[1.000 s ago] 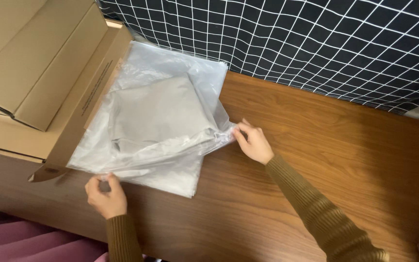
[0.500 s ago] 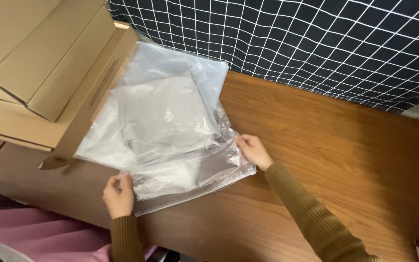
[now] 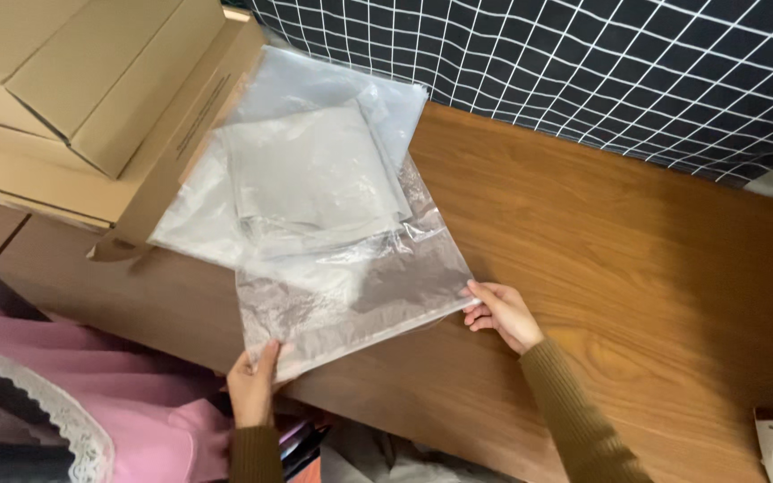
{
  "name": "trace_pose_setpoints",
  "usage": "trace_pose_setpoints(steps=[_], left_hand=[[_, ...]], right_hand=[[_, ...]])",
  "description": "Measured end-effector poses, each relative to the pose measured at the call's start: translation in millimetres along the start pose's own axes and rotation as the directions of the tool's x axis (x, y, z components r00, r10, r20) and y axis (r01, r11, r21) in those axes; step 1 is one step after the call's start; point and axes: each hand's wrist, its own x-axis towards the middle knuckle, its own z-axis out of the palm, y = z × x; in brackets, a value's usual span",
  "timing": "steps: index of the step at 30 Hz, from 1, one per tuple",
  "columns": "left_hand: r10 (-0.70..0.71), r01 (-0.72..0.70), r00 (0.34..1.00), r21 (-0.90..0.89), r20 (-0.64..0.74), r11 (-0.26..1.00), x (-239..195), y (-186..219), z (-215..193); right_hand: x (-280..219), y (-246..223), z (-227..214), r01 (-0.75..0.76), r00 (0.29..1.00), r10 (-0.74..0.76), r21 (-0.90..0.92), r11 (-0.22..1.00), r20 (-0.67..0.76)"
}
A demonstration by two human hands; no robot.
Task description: The person opens a cardboard box and removes a plastic-wrapped shirt. They place the box aside, unwrap the shirt, unfold it on a wooden table, and smooth it out. The person then picks up the shirt, places it on a green hanger, and hangs it on a clothing rack.
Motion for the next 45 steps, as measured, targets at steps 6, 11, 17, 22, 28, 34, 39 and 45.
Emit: trace_pose_setpoints(steps=[6,11,17,22,28,34,39,45], left_hand=[[-0.129,0.166,0.986,-0.479,0.109,0.862,-19,-52,-2],[-0.191,0.287,0.945,-0.388,0.267,0.876,-57,-35,42],[-0.264,0.383,0.884,-0.274,0.385,0.882,-84,-19,109],[-0.229,0.363,0.849,-0.210,0.476,0.908,-85,-40,150],[-0.261,0.389,0.808,-0.145,0.528,0.910,-78,-83,193],[-0.274,0.299,0.853,0.014,0.445,0.954,-67,-125,228],[-0.263,0.251,0.882,0.082,0.391,0.964,-68,-122,231],[-0.212,0.188,0.921,0.102,0.326,0.977,-72,-118,232]], right_hand=[[-12,28,-2,0.073,0.995,-0.055,0.227,0.971,-0.084],[-8,38,-7,0.054,0.998,-0.039,0.293,0.955,-0.056],[5,53,-16,0.046,0.997,-0.028,0.296,0.954,-0.067],[-1,45,-13,0.029,0.998,-0.010,0.313,0.949,-0.065],[3,53,-12,0.072,0.995,-0.046,0.340,0.938,-0.083],[0,54,-8,0.149,0.984,-0.107,0.334,0.931,-0.142],[2,57,-7,0.210,0.971,-0.158,0.330,0.920,-0.179],[6,65,-4,0.281,0.938,-0.191,0.311,0.908,-0.289]])
